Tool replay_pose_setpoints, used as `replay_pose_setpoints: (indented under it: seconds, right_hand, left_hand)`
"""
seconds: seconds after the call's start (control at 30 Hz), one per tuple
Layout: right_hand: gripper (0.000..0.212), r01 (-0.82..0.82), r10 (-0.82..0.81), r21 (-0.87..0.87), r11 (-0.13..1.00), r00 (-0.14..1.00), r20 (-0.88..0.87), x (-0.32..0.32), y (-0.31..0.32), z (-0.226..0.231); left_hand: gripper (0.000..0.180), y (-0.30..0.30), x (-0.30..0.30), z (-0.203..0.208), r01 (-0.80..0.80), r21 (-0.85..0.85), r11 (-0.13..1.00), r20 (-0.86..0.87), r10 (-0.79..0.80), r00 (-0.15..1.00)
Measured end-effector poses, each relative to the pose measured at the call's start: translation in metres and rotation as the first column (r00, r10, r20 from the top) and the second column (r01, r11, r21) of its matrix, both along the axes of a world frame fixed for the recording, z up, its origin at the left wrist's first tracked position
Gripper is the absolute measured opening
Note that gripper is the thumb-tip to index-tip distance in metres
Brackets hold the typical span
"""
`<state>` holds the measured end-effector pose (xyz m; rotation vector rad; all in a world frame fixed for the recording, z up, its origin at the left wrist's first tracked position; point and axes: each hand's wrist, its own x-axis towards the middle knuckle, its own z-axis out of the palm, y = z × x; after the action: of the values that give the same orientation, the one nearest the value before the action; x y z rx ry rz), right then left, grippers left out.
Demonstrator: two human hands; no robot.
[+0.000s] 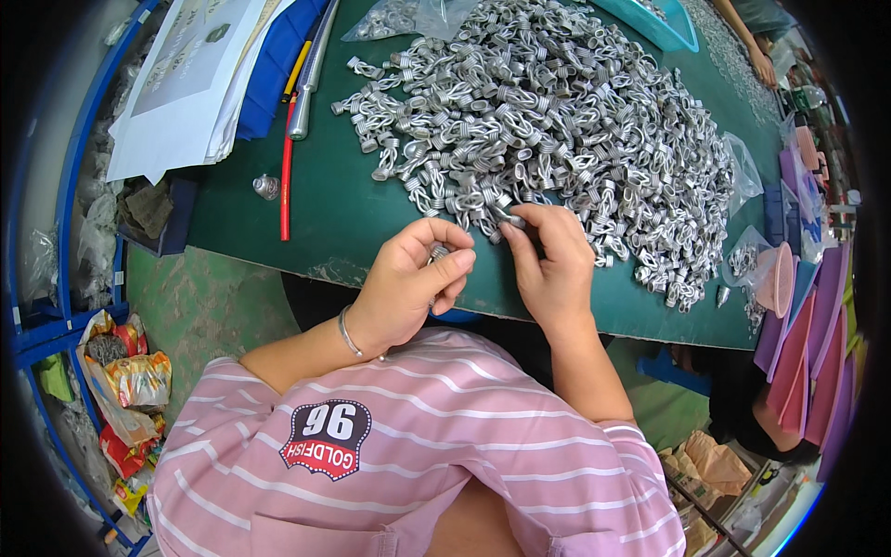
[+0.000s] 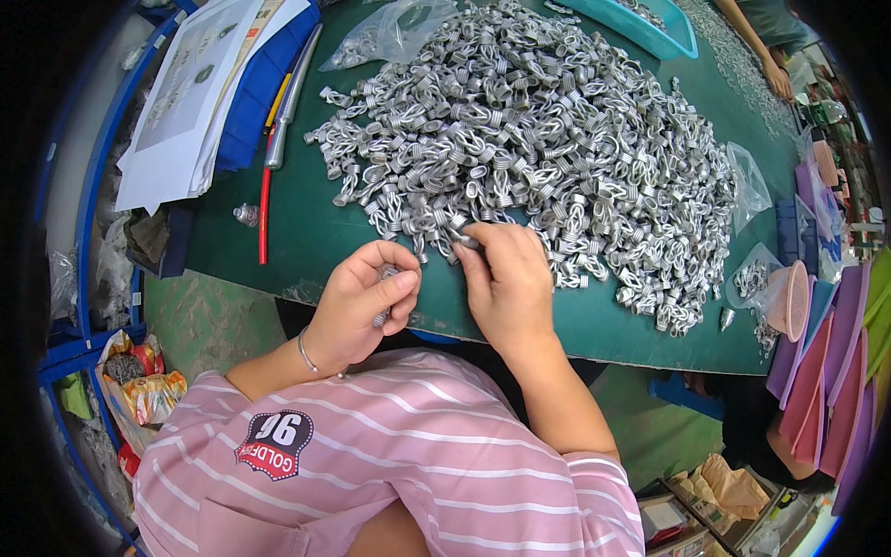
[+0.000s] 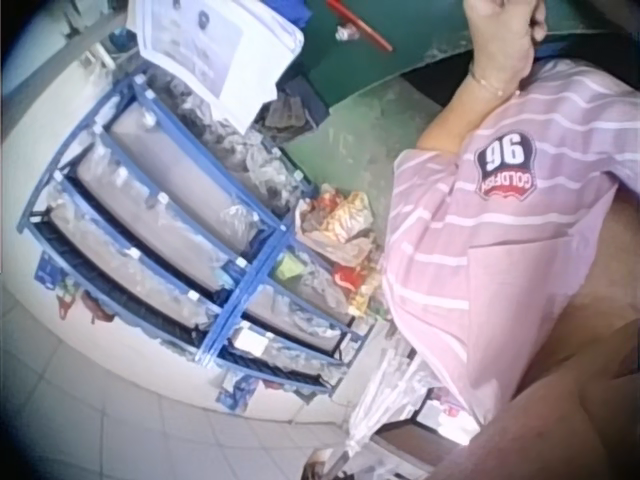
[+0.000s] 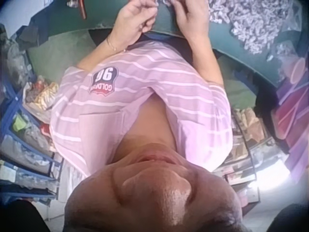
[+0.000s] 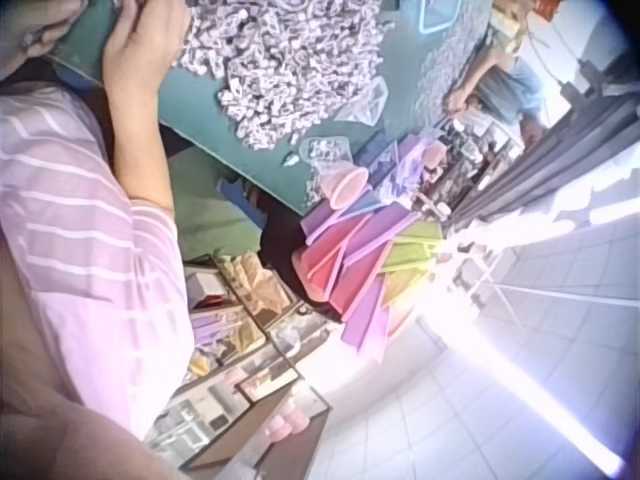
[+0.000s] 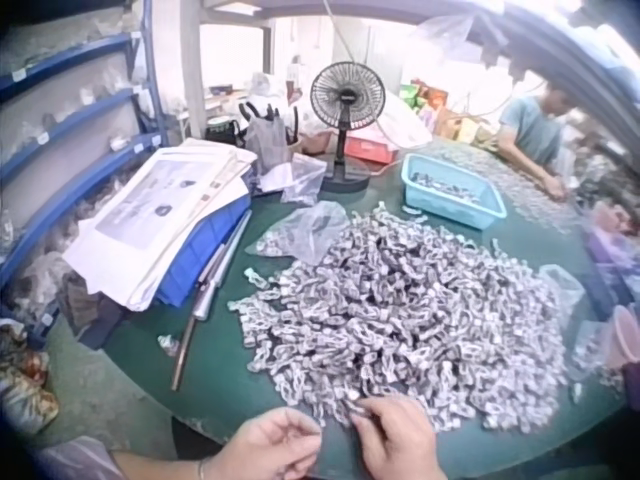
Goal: The person picks up small grey metal components one at a time from a large pile, joins them together by hand, and places the assembled units into a separate smaller group.
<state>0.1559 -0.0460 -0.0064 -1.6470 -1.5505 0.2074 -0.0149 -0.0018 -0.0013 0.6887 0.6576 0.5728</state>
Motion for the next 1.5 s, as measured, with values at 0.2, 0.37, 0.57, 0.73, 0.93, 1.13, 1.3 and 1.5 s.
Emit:
replay_pose_setpoints:
  seconds: [0.2, 0.37, 0.57, 0.73, 0.93, 1.13, 1.3, 1.5]
  right_hand:
    - [0.013, -0.112, -0.035, -0.146, 0.983, 0.663, -0.747, 0.001, -0.026, 0.004]
    - [0.017, -0.289, -0.069, -0.129, 0.949, 0.209, -0.976, 0.002, -0.033, 0.011]
    - [0.019, -0.326, 0.082, -0.017, 0.945, 0.288, -0.954, 0.0, -0.036, -0.001]
    - [0.031, -0.122, 0.128, 0.071, 0.99, 0.567, -0.814, -0.008, -0.04, -0.001]
    - [0.045, -0.101, 0.285, 0.336, 0.936, 0.779, -0.559, -0.012, -0.038, 0.0]
    - [0.024, -0.214, 0.317, 0.321, 0.923, 0.894, -0.316, -0.01, -0.031, 0.02]
    - [0.017, -0.058, 0.063, 0.074, 0.996, 0.996, -0.069, 0.003, -0.017, 0.009]
    - [0.016, -0.05, 0.059, -0.068, 0.996, 0.989, 0.134, -0.001, -0.011, 0.003]
  left_hand:
    - [0.037, -0.001, 0.005, 0.007, 0.048, 0.294, 0.955, -0.135, -0.009, 0.991]
    - [0.024, -0.002, 0.006, 0.007, 0.067, 0.289, 0.955, -0.178, -0.015, 0.984]
    - [0.021, -0.002, 0.006, -0.003, 0.012, 0.64, 0.768, -0.046, 0.022, 0.999]
    - [0.024, -0.005, 0.005, 0.001, 0.044, 0.525, 0.85, -0.105, 0.014, 0.994]
    - [0.023, -0.004, 0.005, 0.001, 0.136, 0.107, 0.985, -0.087, -0.127, 0.988]
    - [0.03, 0.001, 0.003, 0.006, 0.155, -0.19, 0.97, 0.131, -0.132, 0.983]
    - [0.026, 0.002, -0.001, -0.003, 0.08, -0.174, 0.982, 0.398, -0.004, 0.917]
    - [0.011, 0.002, -0.002, -0.002, 0.051, -0.17, 0.984, 0.305, 0.004, 0.952]
